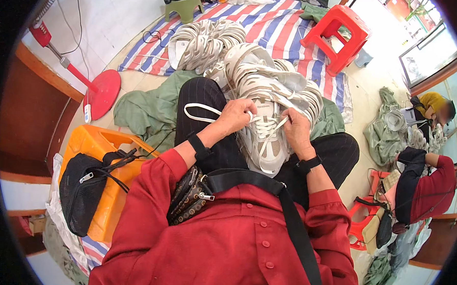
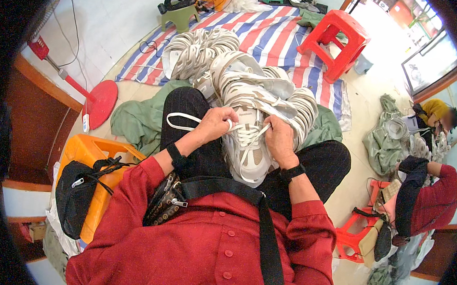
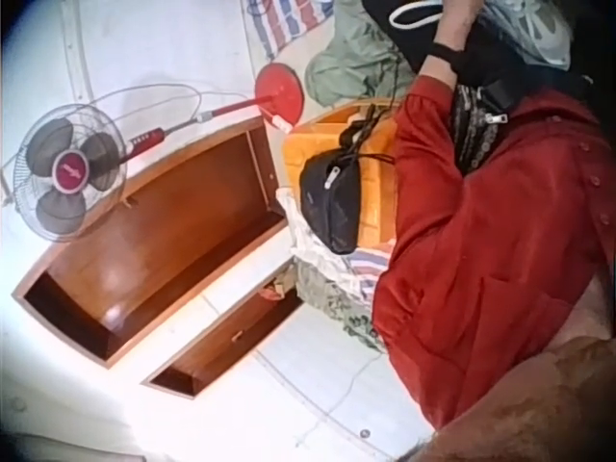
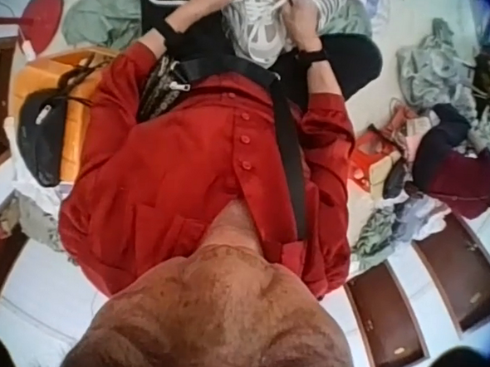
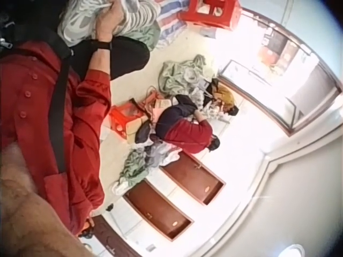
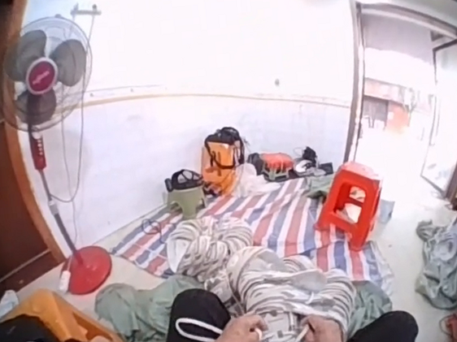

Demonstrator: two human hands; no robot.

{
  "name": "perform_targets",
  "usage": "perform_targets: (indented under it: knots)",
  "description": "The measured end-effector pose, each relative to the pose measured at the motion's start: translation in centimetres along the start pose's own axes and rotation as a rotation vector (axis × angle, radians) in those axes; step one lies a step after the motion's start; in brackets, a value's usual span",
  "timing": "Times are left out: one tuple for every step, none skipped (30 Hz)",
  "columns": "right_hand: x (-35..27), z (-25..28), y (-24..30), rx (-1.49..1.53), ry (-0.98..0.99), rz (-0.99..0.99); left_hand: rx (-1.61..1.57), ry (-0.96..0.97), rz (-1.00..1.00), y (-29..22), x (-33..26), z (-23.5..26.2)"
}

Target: Lacing a large bundle of shoes together in a manufacturing setting.

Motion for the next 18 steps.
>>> perform_targets:
  knots:
    - [0.0,0.0,0.0,-0.022,0.002,0.000,-0.066,0.034,0.074,-0.2,0.0,-0.1]
    - [-0.1,-0.1,0.0,-0.041,0.008,0.003,-0.064,0.034,0.077,-0.2,-0.2,0.0]
    - [-0.2,-0.2,-0.1,-0.039,0.010,0.002,-0.041,0.052,0.068,-0.2,-0.3,0.2]
    - [-0.2,-0.3,0.0,-0.057,-0.028,0.071,-0.018,0.071,0.059,-0.1,-0.5,0.2]
    - [-0.2,-0.4,0.4,-0.075,-0.065,0.140,-0.017,0.072,0.064,-0.1,-0.5,0.3]
    - [-0.3,-0.4,0.5,-0.073,-0.060,0.138,-0.011,0.076,0.066,0.0,-0.6,0.3]
    - [-0.3,-0.3,0.7,-0.176,-0.040,0.177,-0.005,0.081,0.069,0.0,-0.6,0.3]
    - [-0.3,-0.3,1.0,-0.278,-0.020,0.217,-0.004,0.082,0.074,0.1,-0.7,0.3]
    - [-0.2,-0.2,1.0,-0.275,-0.016,0.215,-0.018,0.099,0.077,0.1,-0.7,0.3]
    - [-0.1,-0.2,1.1,-0.328,0.005,0.231,-0.033,0.116,0.079,0.1,-0.7,0.2]
    - [0.1,-0.1,1.4,-0.382,0.024,0.247,-0.032,0.117,0.084,0.1,-0.8,0.2]
    - [0.2,0.1,1.7,-0.398,0.039,0.259,0.007,0.109,0.050,-0.1,-0.8,0.2]
    - [0.4,0.1,1.9,-0.396,0.043,0.258,0.046,0.100,0.017,-0.2,-0.8,0.3]
    - [0.7,0.1,2.0,-0.423,0.070,0.261,0.046,0.101,0.018,-0.2,-0.7,0.3]
    - [0.9,0.1,2.0,-0.450,0.098,0.263,0.078,0.033,-0.010,-0.2,-0.6,0.5]
    - [1.0,0.1,2.1,-0.455,0.113,0.269,0.111,-0.035,-0.037,-0.3,-0.6,0.7]
    - [1.1,0.1,2.0,-0.455,0.114,0.269,0.110,-0.035,-0.036,-0.4,-0.6,0.7]
    - [1.2,0.0,1.9,-0.427,0.119,0.251,0.094,-0.001,-0.021,-0.4,-0.7,0.7]
Point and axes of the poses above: each hand's wrist, its own x-axis towards the middle knuckle, its own z-axis out of the back of the hand, y = z × x, the point moved 2 cm from there along x, towards the middle knuckle, and after that the axes turned 14 degrees about -z, right-handed, at the moved point
